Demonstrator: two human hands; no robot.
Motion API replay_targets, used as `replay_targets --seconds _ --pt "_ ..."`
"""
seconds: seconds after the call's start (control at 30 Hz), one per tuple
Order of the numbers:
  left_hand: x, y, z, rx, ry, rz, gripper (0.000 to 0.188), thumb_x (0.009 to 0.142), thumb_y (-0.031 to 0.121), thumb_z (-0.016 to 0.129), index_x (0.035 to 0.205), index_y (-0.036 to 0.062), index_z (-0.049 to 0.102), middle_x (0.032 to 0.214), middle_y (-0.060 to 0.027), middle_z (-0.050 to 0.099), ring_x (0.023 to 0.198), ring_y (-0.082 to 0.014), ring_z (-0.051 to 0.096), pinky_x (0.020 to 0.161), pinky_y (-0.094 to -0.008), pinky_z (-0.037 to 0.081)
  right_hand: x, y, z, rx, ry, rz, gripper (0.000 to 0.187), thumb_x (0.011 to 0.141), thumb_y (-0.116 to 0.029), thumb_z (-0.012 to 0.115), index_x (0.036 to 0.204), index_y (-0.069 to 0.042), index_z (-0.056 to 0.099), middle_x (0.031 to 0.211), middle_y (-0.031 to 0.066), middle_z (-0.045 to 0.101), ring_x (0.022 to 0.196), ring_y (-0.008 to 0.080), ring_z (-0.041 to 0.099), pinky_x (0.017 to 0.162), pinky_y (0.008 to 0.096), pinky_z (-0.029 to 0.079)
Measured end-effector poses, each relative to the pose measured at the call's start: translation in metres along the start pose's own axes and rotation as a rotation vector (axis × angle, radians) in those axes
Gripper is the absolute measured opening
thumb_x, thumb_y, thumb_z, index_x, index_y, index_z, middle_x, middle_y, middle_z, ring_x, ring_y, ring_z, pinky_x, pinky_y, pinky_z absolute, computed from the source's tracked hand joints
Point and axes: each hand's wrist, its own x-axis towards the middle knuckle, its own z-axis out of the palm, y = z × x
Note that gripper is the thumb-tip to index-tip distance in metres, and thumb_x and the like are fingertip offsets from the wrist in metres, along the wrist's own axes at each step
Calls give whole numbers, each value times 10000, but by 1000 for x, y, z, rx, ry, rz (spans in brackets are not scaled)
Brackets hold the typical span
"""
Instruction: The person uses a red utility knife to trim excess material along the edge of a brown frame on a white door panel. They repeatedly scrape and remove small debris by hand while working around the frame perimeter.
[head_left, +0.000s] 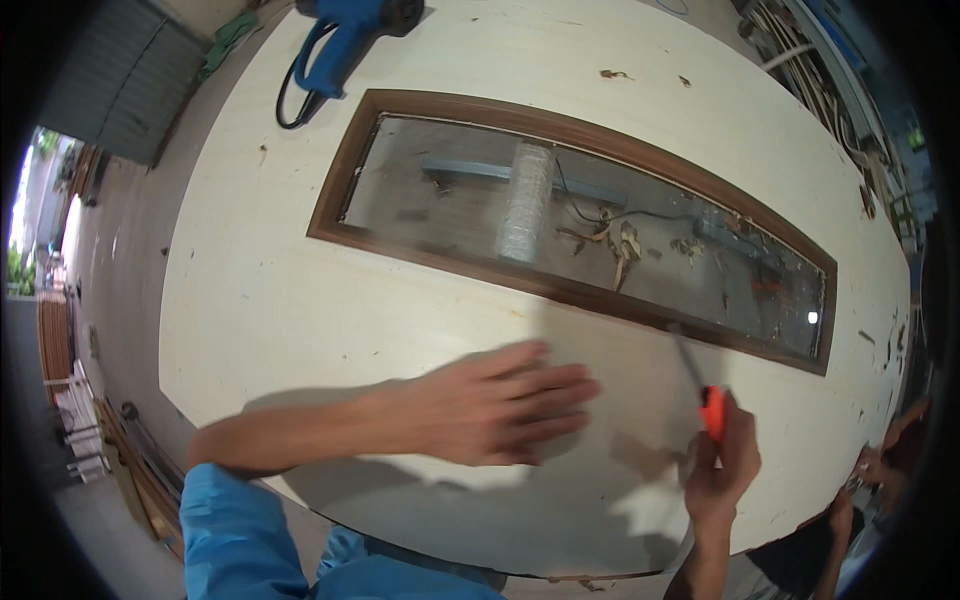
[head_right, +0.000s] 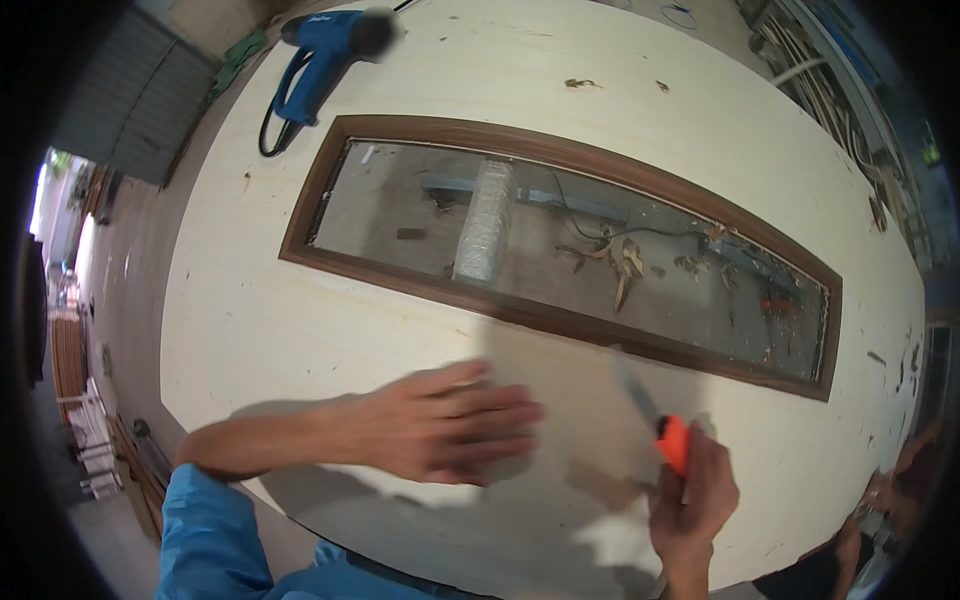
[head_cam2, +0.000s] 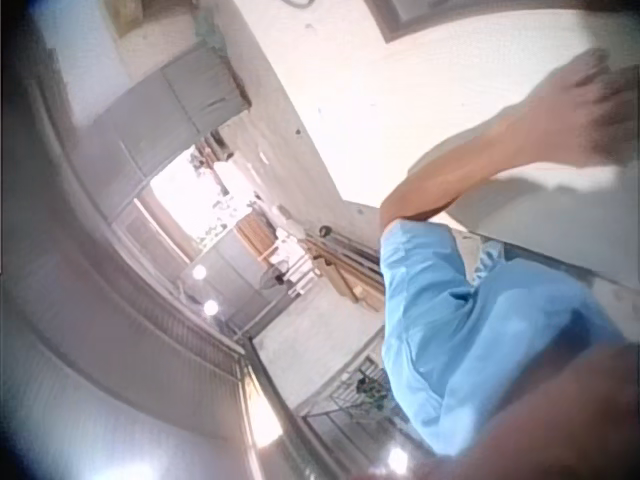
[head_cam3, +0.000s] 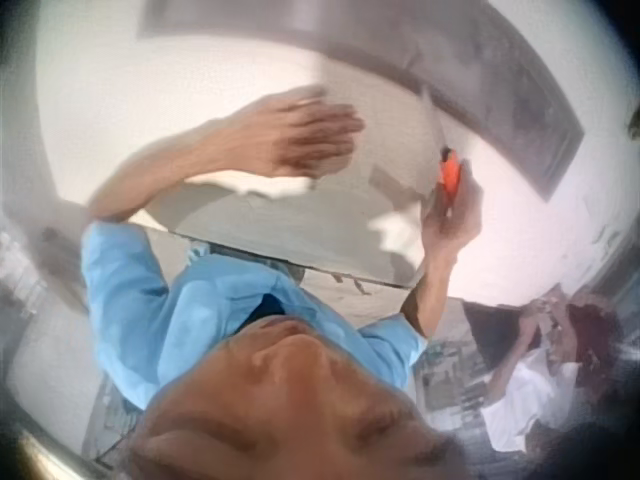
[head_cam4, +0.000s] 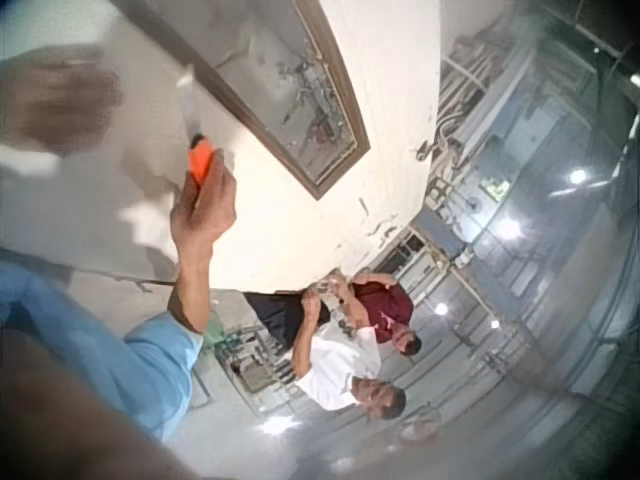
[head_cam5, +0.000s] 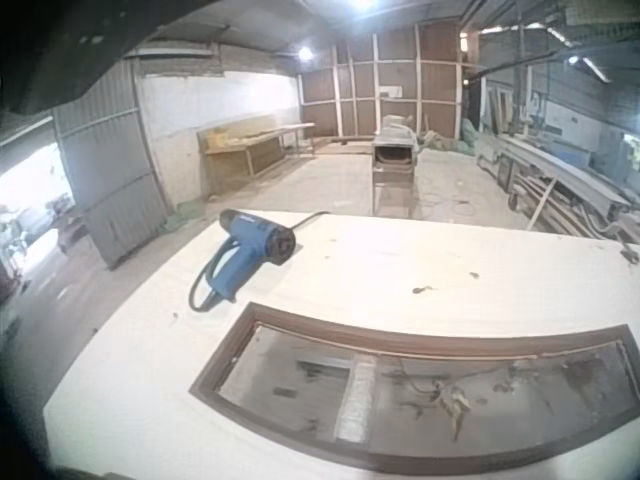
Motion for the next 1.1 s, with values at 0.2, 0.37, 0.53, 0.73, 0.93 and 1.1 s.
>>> replay_targets --seconds 0.2,0.37,0.53,0.73,0.93,1.1 --pt "-47 -45 -43 303 49 -303 405 889 183 788 1277 85 727 1384 -113 715 1347 -301 658 1171 -474 508 2 28 -18 193 -33 246 498 884 69 627 1380 99 621 1100 179 689 945 279 709 796 355 561" --pt "-151 16 -131 889 -268 -1495 95 887 119 755 809 69 733 878 -79 761 757 -274 714 787 -426 543 2 41 -15 83 -111 -101 522 860 19 677 1382 28 662 1113 168 672 899 336 672 755 393 558" --pt "-72 43 -47 535 201 -663 310 842 92 824 1132 14 750 1065 -143 744 943 -319 702 821 -454 579 19 33 -11 -183 -243 -328 559 829 0 713 1380 -93 712 1049 107 636 833 271 611 726 393 533" --pt "32 40 10 373 168 -371 590 928 336 798 1360 -48 676 1160 -106 648 980 -237 586 815 -358 477 57 21 12 -98 -184 -476 576 829 -1 718 1396 -106 706 1050 101 605 797 246 592 694 391 532" --pt "40 39 12 439 189 -478 695 949 456 743 1467 11 613 1246 -122 612 1032 -274 567 819 -390 461 77 13 24 -144 -228 -479 601 824 7 733 1415 -97 694 982 76 577 753 227 589 626 374 525" --pt "39 37 19 387 187 -565 719 923 504 737 1448 26 625 1349 -121 590 1121 -289 559 884 -432 442 86 10 26 -108 -203 -494 514 826 -27 765 1337 -74 740 914 54 571 699 213 582 602 362 511"
